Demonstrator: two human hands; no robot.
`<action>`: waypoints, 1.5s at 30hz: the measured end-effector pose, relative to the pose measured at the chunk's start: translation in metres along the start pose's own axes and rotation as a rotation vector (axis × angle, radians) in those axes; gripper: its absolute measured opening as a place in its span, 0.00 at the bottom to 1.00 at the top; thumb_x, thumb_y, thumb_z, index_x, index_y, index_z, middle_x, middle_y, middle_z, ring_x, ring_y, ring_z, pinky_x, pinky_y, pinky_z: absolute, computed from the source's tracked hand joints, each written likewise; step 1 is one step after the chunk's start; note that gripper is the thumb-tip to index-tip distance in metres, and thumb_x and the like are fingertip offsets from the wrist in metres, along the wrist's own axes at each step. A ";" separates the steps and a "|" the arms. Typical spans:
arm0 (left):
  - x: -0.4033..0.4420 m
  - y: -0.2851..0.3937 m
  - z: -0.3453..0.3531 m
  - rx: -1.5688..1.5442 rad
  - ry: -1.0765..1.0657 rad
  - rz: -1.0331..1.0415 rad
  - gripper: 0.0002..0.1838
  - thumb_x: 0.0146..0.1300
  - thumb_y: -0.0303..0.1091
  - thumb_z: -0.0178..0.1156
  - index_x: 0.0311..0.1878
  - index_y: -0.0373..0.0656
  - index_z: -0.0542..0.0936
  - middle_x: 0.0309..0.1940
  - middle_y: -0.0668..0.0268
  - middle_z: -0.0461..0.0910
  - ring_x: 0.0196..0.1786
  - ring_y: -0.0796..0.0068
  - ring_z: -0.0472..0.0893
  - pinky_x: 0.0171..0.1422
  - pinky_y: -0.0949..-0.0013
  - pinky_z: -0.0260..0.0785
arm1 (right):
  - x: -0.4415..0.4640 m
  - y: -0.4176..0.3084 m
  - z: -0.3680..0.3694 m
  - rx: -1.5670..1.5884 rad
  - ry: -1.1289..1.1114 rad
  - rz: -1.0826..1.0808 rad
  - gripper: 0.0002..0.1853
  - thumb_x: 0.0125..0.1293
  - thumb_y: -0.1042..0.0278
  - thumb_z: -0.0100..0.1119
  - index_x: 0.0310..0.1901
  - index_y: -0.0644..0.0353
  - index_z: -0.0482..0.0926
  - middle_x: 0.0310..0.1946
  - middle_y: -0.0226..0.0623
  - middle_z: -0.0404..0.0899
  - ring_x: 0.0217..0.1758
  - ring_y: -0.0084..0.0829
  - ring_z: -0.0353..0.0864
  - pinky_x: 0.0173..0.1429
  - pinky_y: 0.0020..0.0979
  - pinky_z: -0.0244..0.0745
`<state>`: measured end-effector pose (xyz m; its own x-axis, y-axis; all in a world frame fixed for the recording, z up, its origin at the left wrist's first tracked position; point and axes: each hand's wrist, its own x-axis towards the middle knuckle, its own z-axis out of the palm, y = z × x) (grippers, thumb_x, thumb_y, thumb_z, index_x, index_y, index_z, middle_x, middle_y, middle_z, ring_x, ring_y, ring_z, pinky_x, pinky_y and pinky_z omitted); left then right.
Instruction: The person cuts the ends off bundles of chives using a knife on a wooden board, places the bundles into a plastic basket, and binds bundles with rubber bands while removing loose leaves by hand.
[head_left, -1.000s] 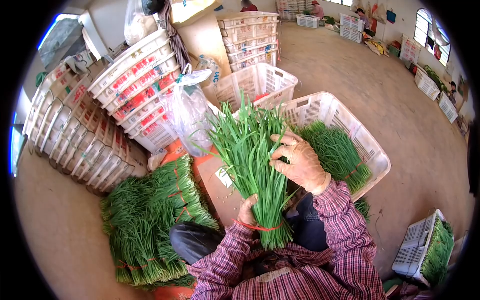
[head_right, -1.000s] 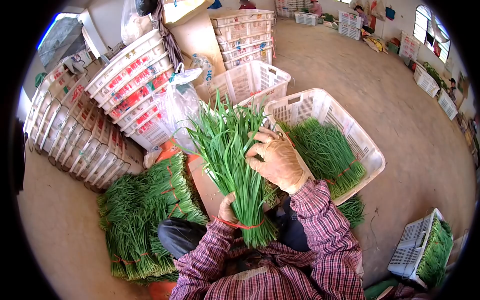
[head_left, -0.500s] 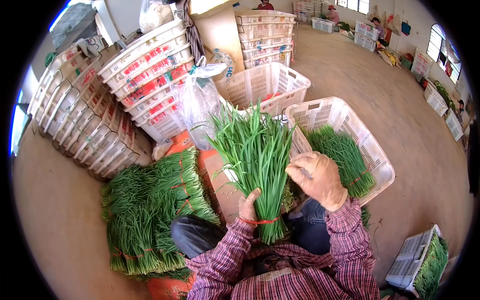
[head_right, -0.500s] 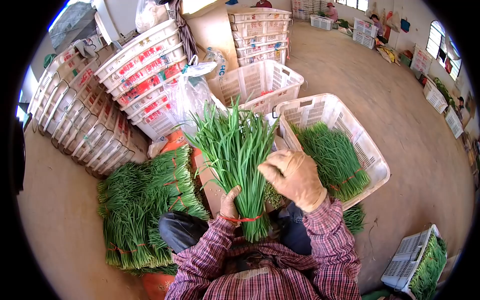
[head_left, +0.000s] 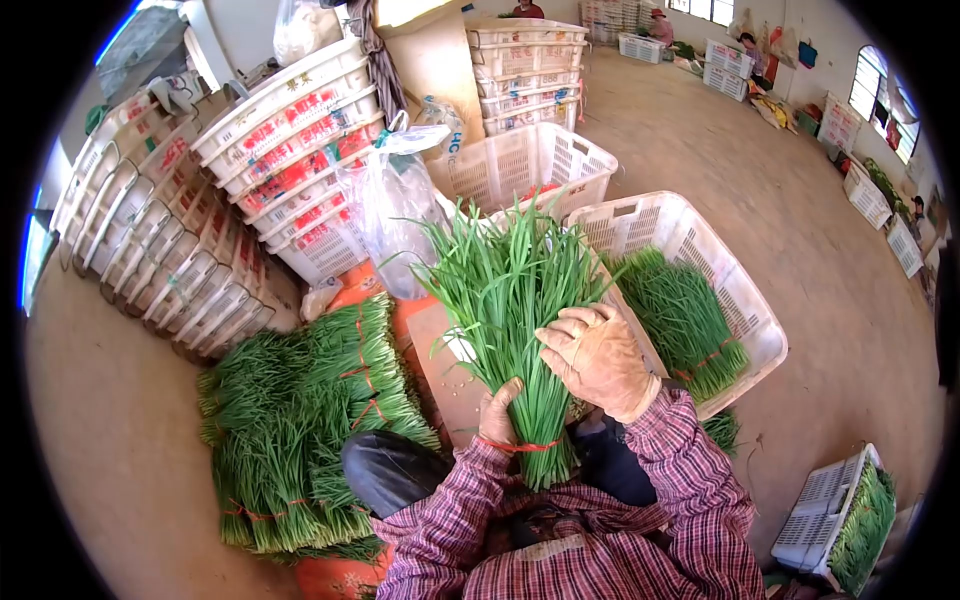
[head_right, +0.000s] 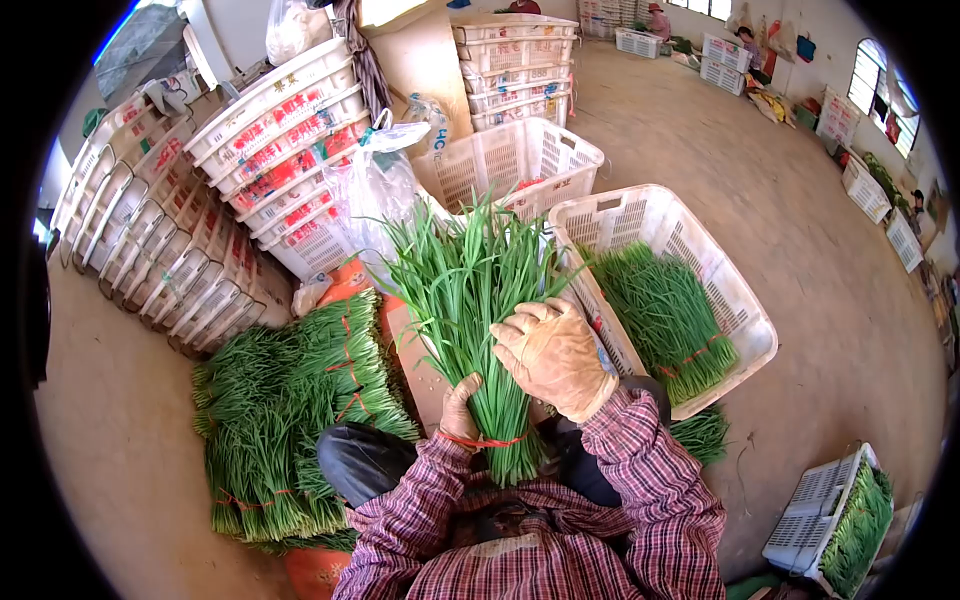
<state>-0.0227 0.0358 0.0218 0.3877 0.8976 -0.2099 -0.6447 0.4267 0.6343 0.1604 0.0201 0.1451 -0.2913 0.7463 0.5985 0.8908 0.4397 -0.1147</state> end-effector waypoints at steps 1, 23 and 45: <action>0.001 -0.002 -0.005 0.000 -0.003 -0.005 0.27 0.64 0.33 0.64 0.64 0.30 0.74 0.51 0.51 0.84 0.47 0.56 0.87 0.53 0.53 0.85 | 0.000 0.001 0.002 -0.004 0.000 0.004 0.14 0.68 0.57 0.62 0.49 0.53 0.87 0.43 0.29 0.86 0.56 0.36 0.80 0.66 0.47 0.68; 0.001 -0.020 -0.017 -0.143 -0.160 -0.310 0.33 0.62 0.44 0.68 0.67 0.35 0.75 0.57 0.54 0.83 0.55 0.57 0.85 0.62 0.52 0.80 | 0.011 0.007 -0.015 -0.146 -0.067 0.148 0.33 0.55 0.48 0.74 0.62 0.51 0.81 0.61 0.30 0.76 0.65 0.34 0.73 0.69 0.45 0.65; 0.005 -0.024 -0.023 -0.030 -0.143 -0.374 0.32 0.58 0.42 0.68 0.64 0.36 0.78 0.54 0.53 0.85 0.52 0.55 0.86 0.60 0.50 0.80 | 0.007 0.025 -0.021 -0.078 -0.144 0.155 0.12 0.59 0.60 0.69 0.44 0.53 0.86 0.62 0.34 0.78 0.71 0.39 0.72 0.72 0.54 0.63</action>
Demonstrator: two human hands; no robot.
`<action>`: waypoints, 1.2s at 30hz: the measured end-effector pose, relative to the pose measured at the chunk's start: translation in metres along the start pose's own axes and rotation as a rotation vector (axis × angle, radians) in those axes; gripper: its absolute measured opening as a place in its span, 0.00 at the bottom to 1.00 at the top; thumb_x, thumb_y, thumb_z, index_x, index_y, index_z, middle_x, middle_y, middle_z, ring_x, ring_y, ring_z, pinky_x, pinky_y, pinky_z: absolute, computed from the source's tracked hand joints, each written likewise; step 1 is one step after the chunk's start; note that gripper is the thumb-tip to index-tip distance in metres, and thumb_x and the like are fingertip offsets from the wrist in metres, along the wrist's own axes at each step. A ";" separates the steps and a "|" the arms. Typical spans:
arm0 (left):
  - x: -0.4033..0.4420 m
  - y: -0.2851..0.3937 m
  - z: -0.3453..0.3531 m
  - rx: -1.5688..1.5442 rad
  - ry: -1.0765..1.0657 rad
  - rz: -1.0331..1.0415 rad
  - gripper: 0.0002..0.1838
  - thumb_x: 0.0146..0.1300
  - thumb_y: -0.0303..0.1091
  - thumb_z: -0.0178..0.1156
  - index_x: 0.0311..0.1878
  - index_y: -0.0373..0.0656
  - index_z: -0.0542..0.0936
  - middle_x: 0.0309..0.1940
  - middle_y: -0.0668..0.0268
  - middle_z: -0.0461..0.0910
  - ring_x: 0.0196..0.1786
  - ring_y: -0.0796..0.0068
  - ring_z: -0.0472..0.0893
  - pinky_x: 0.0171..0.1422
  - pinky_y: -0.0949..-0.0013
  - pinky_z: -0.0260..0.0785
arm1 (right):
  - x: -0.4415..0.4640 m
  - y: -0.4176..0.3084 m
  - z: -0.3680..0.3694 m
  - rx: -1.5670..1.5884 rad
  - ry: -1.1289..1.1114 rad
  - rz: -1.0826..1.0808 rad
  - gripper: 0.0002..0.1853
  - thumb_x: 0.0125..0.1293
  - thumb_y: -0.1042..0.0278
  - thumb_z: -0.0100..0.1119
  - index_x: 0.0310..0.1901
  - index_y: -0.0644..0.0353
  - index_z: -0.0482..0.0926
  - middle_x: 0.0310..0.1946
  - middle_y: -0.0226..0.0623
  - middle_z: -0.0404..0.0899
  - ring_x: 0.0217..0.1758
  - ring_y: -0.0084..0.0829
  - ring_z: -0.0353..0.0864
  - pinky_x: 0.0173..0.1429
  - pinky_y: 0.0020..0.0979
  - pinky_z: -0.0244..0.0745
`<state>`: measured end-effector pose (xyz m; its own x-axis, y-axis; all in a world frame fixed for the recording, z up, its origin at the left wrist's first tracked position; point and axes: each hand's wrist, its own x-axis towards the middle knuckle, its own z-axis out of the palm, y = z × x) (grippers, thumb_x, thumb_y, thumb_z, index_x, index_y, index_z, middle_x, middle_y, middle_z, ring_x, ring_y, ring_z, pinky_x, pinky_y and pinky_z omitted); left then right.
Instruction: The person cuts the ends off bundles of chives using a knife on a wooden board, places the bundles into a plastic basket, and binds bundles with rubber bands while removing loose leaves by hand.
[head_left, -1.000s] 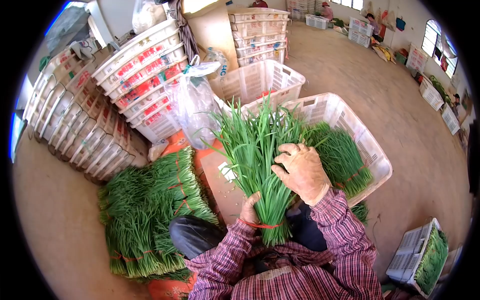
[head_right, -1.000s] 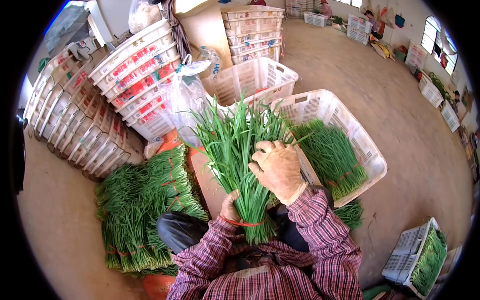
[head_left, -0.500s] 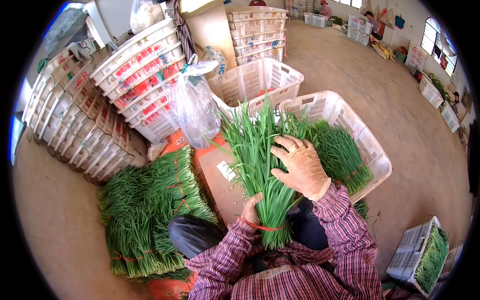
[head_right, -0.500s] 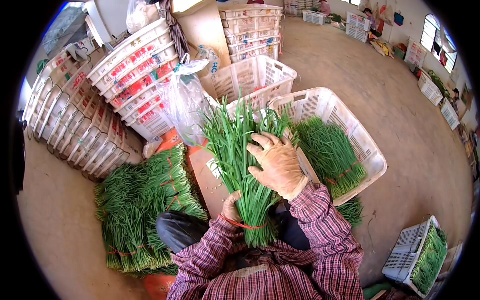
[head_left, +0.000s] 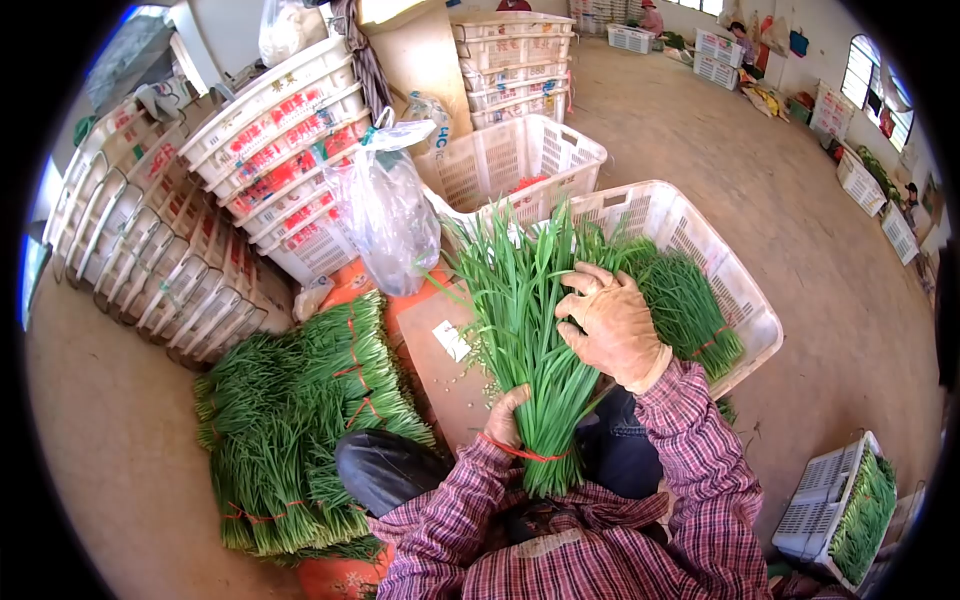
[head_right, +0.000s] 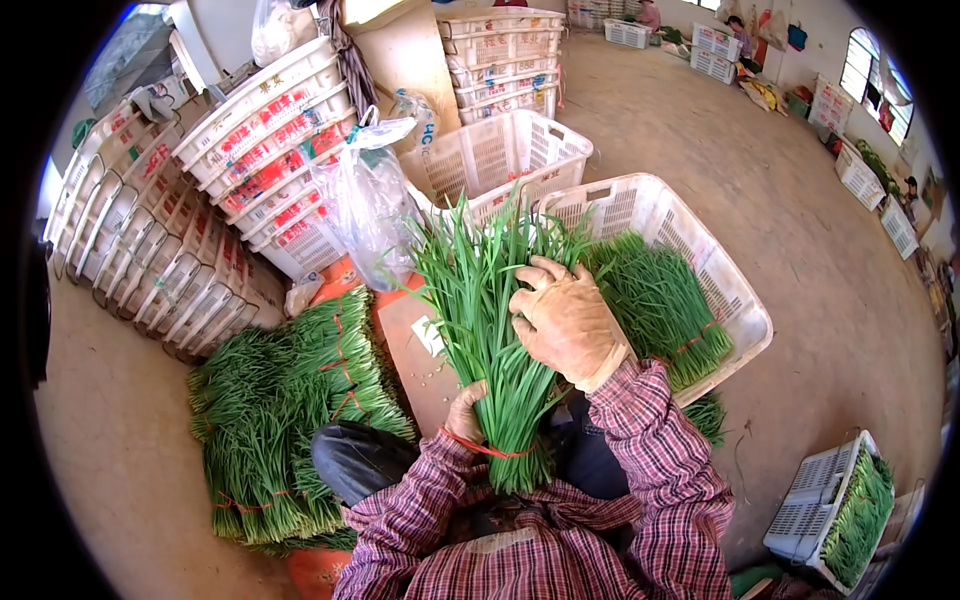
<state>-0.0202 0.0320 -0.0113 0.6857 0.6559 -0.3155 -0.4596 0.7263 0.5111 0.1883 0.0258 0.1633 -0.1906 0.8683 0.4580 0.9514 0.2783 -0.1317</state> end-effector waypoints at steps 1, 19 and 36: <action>0.000 0.000 0.001 0.000 0.000 0.000 0.32 0.58 0.42 0.68 0.64 0.36 0.78 0.54 0.53 0.85 0.52 0.55 0.86 0.60 0.50 0.80 | 0.002 0.000 -0.002 -0.027 -0.031 -0.008 0.12 0.59 0.61 0.69 0.43 0.53 0.85 0.60 0.34 0.79 0.70 0.39 0.72 0.71 0.53 0.65; -0.001 0.006 0.010 0.008 0.065 0.099 0.28 0.63 0.37 0.65 0.64 0.33 0.76 0.51 0.54 0.86 0.49 0.58 0.87 0.56 0.53 0.83 | 0.003 -0.001 -0.023 -0.013 0.356 -0.010 0.10 0.62 0.59 0.68 0.43 0.50 0.86 0.52 0.30 0.82 0.64 0.38 0.77 0.72 0.47 0.65; 0.004 -0.001 -0.009 -0.092 -0.015 -0.045 0.35 0.58 0.44 0.68 0.67 0.35 0.75 0.56 0.51 0.84 0.54 0.53 0.85 0.63 0.48 0.79 | -0.004 0.004 0.008 -0.057 0.078 -0.012 0.16 0.64 0.55 0.67 0.50 0.52 0.85 0.50 0.32 0.82 0.63 0.34 0.77 0.73 0.48 0.62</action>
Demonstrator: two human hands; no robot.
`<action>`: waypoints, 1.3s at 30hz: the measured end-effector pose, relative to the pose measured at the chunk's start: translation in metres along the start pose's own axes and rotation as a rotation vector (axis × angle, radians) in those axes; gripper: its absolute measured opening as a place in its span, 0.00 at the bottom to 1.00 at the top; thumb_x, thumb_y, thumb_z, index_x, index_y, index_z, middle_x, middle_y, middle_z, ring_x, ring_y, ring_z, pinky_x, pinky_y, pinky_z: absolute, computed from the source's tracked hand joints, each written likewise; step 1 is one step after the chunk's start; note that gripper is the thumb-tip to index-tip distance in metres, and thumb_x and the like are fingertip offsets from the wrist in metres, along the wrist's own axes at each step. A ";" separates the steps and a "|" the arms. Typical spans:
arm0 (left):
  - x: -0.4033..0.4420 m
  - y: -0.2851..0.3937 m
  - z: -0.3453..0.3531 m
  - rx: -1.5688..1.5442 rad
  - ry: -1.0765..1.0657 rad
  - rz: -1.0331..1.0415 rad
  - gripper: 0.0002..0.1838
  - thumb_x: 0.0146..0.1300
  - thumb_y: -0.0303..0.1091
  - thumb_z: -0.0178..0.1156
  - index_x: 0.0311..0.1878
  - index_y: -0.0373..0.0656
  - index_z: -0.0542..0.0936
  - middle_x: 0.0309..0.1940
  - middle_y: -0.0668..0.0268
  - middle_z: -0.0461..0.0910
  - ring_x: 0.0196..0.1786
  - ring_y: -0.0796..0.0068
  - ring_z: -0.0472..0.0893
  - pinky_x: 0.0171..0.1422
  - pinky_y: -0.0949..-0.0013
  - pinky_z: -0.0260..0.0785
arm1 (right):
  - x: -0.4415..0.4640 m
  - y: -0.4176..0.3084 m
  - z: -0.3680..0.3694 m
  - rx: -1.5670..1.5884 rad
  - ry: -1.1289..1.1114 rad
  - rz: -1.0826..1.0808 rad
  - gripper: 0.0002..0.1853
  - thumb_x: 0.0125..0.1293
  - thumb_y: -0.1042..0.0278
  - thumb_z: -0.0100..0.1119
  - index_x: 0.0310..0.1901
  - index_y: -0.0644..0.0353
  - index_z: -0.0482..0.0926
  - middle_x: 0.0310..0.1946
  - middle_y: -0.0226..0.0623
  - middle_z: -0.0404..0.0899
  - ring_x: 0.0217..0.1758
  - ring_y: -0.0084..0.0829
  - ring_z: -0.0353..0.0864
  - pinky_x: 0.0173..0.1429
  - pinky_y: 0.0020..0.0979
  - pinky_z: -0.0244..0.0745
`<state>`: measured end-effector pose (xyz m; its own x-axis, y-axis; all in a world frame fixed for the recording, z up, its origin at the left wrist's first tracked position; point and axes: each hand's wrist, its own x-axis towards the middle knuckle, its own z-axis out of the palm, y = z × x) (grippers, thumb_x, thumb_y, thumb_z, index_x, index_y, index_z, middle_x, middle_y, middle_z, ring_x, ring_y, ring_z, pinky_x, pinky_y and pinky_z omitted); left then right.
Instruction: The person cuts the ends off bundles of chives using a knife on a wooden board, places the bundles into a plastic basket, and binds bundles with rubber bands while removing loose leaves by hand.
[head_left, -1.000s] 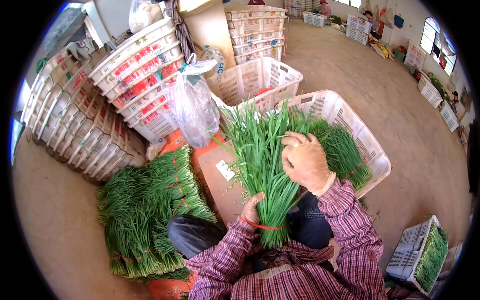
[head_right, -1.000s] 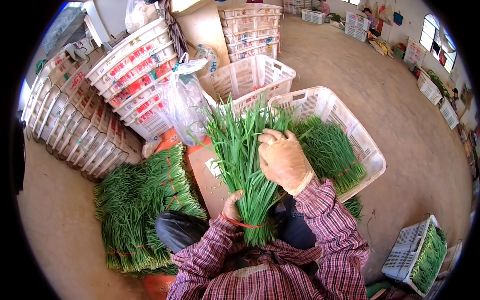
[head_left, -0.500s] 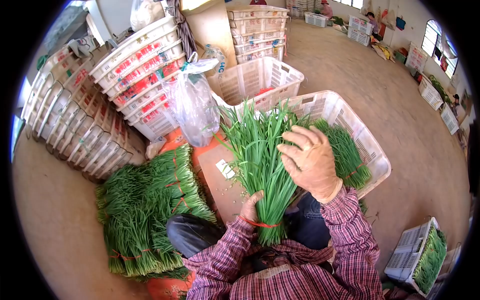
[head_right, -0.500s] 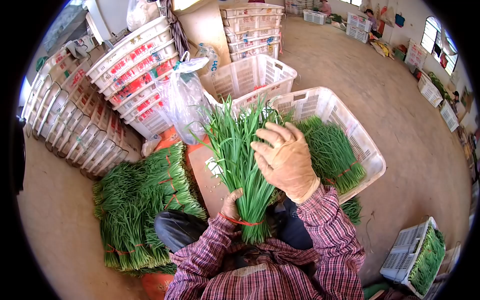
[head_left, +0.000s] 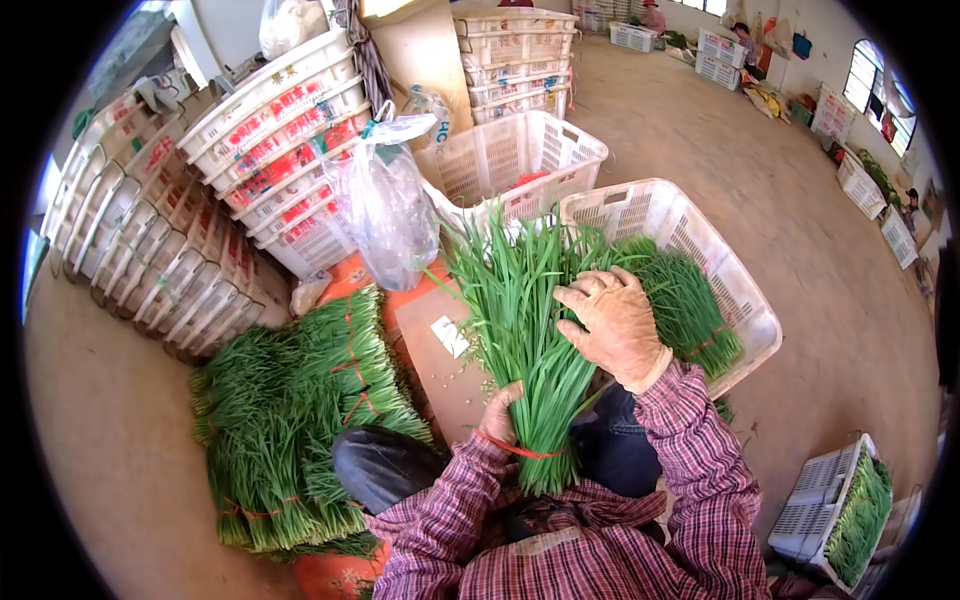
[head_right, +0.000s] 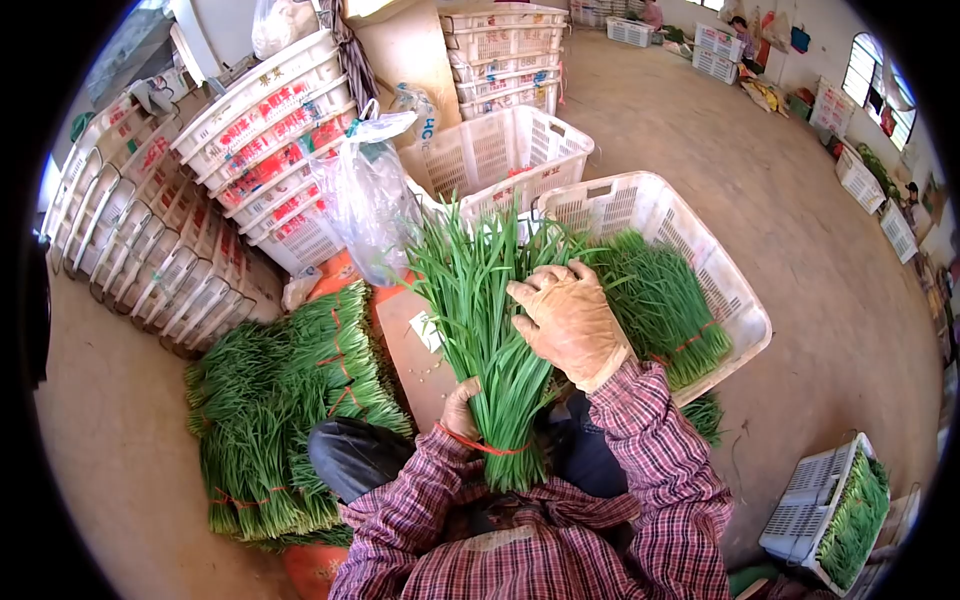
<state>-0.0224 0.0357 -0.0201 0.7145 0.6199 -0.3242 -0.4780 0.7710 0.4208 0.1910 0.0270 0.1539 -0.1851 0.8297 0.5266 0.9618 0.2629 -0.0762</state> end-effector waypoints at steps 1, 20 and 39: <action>0.001 -0.001 -0.002 0.000 0.002 0.000 0.35 0.58 0.44 0.68 0.67 0.35 0.75 0.56 0.51 0.84 0.54 0.53 0.85 0.63 0.48 0.79 | 0.000 0.001 0.000 -0.002 -0.018 -0.014 0.16 0.64 0.55 0.67 0.50 0.52 0.85 0.48 0.32 0.83 0.61 0.35 0.78 0.72 0.48 0.63; -0.002 0.001 -0.004 -0.007 -0.026 -0.028 0.36 0.58 0.43 0.67 0.68 0.33 0.74 0.58 0.49 0.83 0.55 0.50 0.85 0.64 0.46 0.78 | -0.001 0.011 0.010 -0.077 -0.041 -0.062 0.08 0.57 0.61 0.67 0.29 0.51 0.78 0.28 0.32 0.80 0.40 0.37 0.81 0.61 0.44 0.70; -0.002 0.004 -0.008 -0.049 0.002 0.030 0.30 0.64 0.44 0.64 0.64 0.34 0.77 0.55 0.51 0.84 0.53 0.53 0.86 0.62 0.50 0.80 | -0.016 0.036 -0.048 -0.019 0.236 0.106 0.05 0.59 0.66 0.68 0.36 0.52 0.82 0.33 0.33 0.82 0.45 0.39 0.82 0.55 0.43 0.75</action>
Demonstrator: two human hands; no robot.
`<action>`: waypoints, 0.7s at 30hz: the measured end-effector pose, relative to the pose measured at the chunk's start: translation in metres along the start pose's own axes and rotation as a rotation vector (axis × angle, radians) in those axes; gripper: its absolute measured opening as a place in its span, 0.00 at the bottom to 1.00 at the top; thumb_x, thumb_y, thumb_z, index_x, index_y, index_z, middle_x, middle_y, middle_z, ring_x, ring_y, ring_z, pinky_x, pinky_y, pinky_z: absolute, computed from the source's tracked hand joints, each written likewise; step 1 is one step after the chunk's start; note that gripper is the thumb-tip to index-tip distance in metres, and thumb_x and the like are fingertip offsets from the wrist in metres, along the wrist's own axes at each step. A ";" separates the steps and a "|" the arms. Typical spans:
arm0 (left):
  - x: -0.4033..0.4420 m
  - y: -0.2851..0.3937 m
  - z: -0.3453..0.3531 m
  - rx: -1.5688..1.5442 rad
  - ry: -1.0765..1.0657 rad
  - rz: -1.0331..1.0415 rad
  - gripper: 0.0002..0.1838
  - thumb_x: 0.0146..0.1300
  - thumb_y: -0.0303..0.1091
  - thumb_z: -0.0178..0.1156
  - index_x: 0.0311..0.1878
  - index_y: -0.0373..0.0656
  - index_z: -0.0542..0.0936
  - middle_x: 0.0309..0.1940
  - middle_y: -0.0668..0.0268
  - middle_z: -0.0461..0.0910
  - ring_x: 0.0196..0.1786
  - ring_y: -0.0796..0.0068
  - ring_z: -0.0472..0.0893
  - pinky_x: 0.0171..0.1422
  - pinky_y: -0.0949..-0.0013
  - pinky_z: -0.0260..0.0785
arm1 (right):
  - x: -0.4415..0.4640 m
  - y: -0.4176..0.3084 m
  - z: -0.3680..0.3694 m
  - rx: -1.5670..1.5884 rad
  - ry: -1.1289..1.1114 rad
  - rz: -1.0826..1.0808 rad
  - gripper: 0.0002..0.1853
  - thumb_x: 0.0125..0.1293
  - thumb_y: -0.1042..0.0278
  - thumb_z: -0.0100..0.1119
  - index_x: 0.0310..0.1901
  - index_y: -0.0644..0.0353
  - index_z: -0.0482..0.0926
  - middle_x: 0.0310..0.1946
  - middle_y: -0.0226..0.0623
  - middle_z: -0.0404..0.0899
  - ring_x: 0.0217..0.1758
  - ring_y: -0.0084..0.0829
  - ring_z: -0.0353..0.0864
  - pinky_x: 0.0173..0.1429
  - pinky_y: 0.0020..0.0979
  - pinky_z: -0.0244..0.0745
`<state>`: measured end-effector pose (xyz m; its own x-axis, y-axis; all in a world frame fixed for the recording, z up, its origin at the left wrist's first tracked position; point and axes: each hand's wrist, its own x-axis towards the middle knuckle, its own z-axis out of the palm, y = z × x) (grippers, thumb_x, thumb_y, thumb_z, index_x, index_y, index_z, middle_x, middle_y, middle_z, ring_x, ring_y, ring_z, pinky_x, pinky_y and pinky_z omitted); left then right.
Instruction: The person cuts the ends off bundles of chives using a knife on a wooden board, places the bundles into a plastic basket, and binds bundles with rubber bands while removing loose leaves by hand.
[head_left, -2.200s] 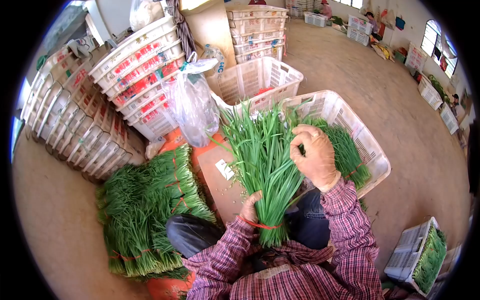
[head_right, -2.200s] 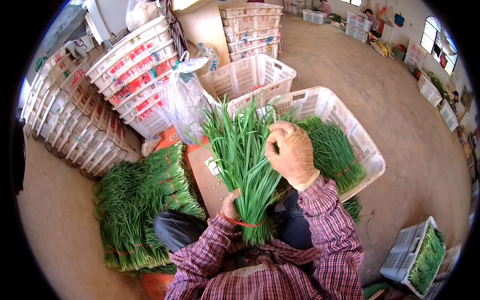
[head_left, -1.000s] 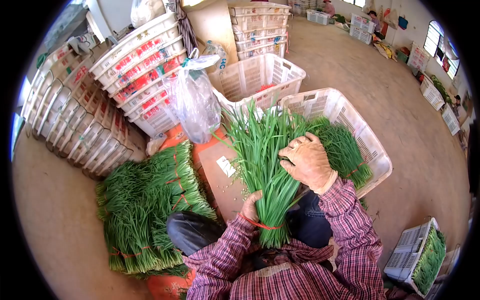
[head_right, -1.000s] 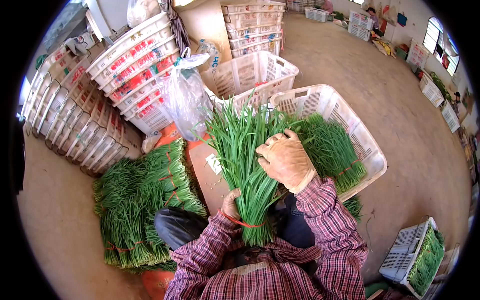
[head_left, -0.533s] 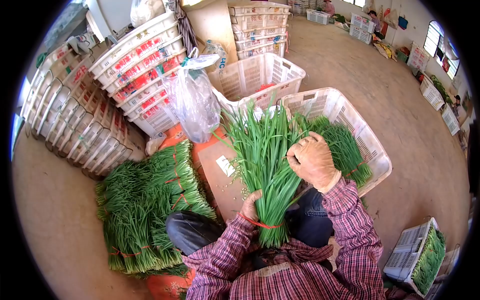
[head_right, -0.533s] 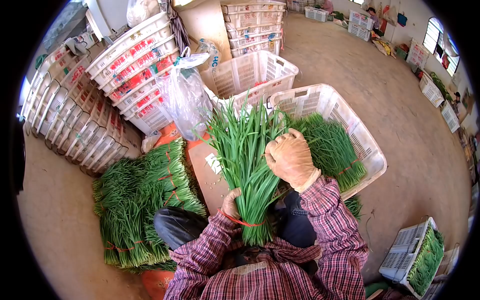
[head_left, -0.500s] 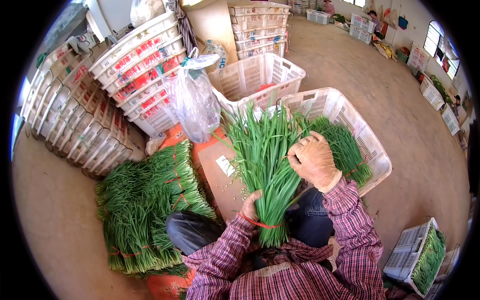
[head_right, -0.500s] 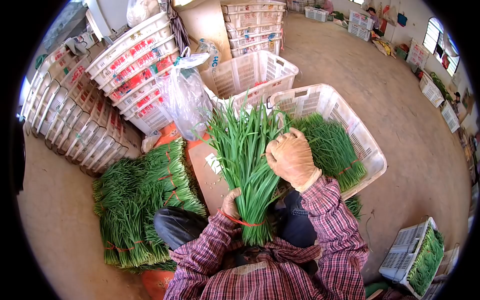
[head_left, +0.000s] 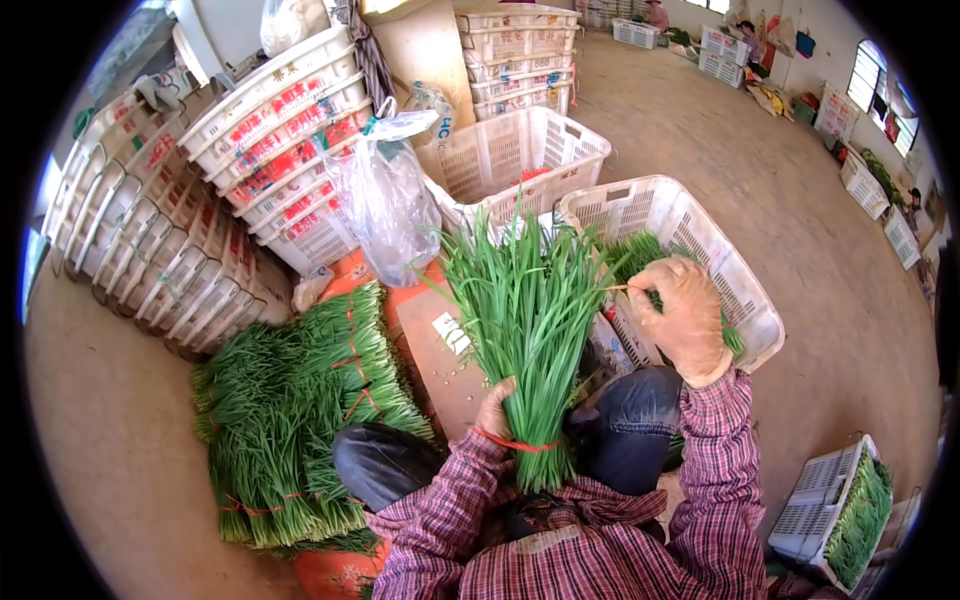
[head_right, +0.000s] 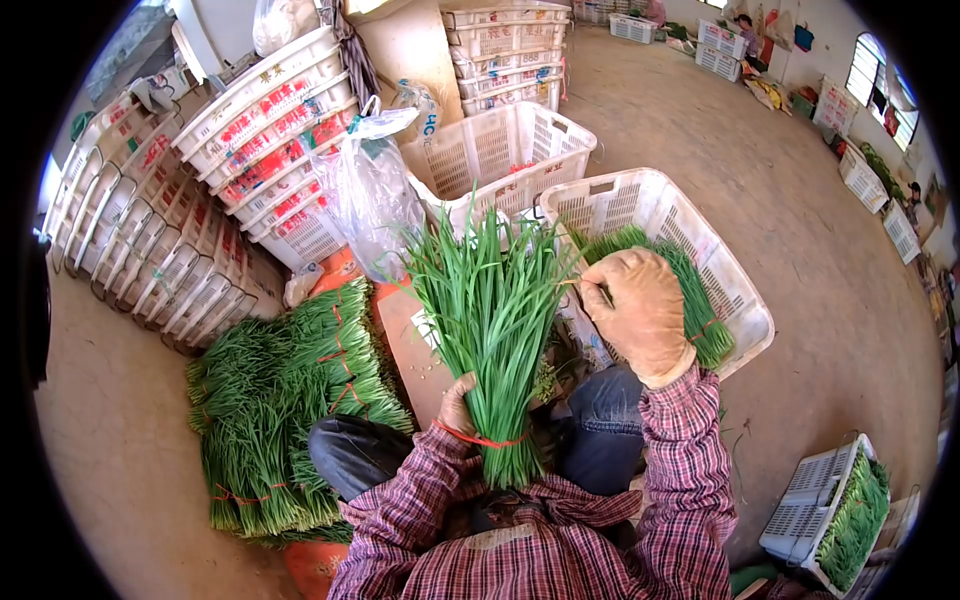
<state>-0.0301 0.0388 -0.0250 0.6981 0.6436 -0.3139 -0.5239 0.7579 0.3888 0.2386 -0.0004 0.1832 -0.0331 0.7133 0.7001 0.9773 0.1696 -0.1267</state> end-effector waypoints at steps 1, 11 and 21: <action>0.000 0.000 0.002 -0.001 0.000 0.002 0.30 0.64 0.44 0.64 0.64 0.34 0.77 0.55 0.51 0.84 0.53 0.53 0.86 0.62 0.50 0.80 | -0.007 0.001 -0.001 0.001 -0.001 -0.002 0.05 0.59 0.66 0.68 0.36 0.52 0.82 0.33 0.33 0.82 0.45 0.39 0.82 0.55 0.43 0.75; 0.011 0.022 0.012 0.086 0.351 0.127 0.27 0.69 0.45 0.64 0.64 0.38 0.76 0.53 0.53 0.85 0.50 0.54 0.87 0.60 0.48 0.81 | -0.137 -0.027 0.088 0.403 -0.789 0.437 0.45 0.67 0.30 0.60 0.68 0.68 0.72 0.60 0.58 0.80 0.63 0.45 0.81 0.65 0.39 0.75; -0.004 0.057 0.026 0.382 0.314 0.098 0.41 0.66 0.59 0.67 0.73 0.41 0.68 0.68 0.56 0.74 0.67 0.57 0.74 0.75 0.49 0.63 | -0.163 -0.082 0.140 1.890 -0.634 1.111 0.22 0.70 0.60 0.66 0.58 0.67 0.78 0.45 0.41 0.87 0.45 0.32 0.88 0.52 0.33 0.86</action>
<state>-0.0499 0.0771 0.0209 0.4432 0.7553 -0.4827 -0.3227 0.6369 0.7002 0.1342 -0.0354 -0.0194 -0.2106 0.9371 -0.2784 -0.5728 -0.3490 -0.7417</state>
